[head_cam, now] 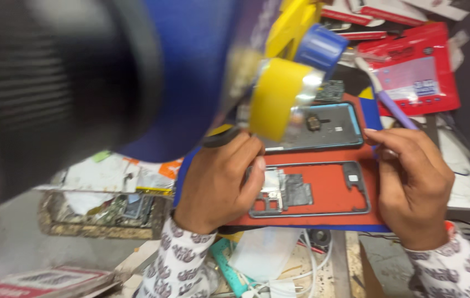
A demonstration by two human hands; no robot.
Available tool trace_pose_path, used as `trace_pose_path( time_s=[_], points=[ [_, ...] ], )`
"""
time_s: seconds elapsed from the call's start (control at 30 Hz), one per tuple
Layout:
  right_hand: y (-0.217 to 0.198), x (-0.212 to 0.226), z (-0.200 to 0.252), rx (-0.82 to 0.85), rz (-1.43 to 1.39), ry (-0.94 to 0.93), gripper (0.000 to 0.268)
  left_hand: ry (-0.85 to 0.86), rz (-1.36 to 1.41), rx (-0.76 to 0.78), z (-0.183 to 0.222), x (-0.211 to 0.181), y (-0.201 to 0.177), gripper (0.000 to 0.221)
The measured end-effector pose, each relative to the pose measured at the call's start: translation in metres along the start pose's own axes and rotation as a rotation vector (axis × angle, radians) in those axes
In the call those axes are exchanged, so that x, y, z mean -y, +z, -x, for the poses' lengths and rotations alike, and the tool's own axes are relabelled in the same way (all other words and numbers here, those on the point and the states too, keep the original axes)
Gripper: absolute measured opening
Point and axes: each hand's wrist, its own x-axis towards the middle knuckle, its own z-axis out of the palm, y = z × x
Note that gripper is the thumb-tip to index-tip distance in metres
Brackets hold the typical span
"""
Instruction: The person removes a black component from the internal chassis of a mobile phone and uses tweezers to manipulate small internal parts.
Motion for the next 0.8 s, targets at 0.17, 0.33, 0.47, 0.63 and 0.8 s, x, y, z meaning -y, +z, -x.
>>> trace_pose_path(
  time_s=[0.17,0.33,0.47,0.63,0.8],
  points=[
    [0.001,-0.006,0.008,-0.102,-0.015,0.032,0.035,0.257,0.036,0.007,-0.003,0.0,-0.002,0.055],
    [0.002,-0.013,0.012,-0.105,-0.037,0.036,0.035,0.237,0.04,0.132,-0.003,-0.004,-0.001,0.081],
    [0.004,-0.008,0.009,-0.135,0.004,0.085,0.021,0.274,0.073,0.153,-0.005,-0.004,0.002,0.083],
    [-0.006,0.01,0.009,0.122,0.158,0.258,0.013,0.227,0.06,0.195,-0.007,-0.007,0.0,0.074],
    [-0.011,0.024,0.011,0.241,0.205,0.327,0.016,0.189,0.024,0.245,-0.006,-0.011,-0.002,0.068]
  ],
)
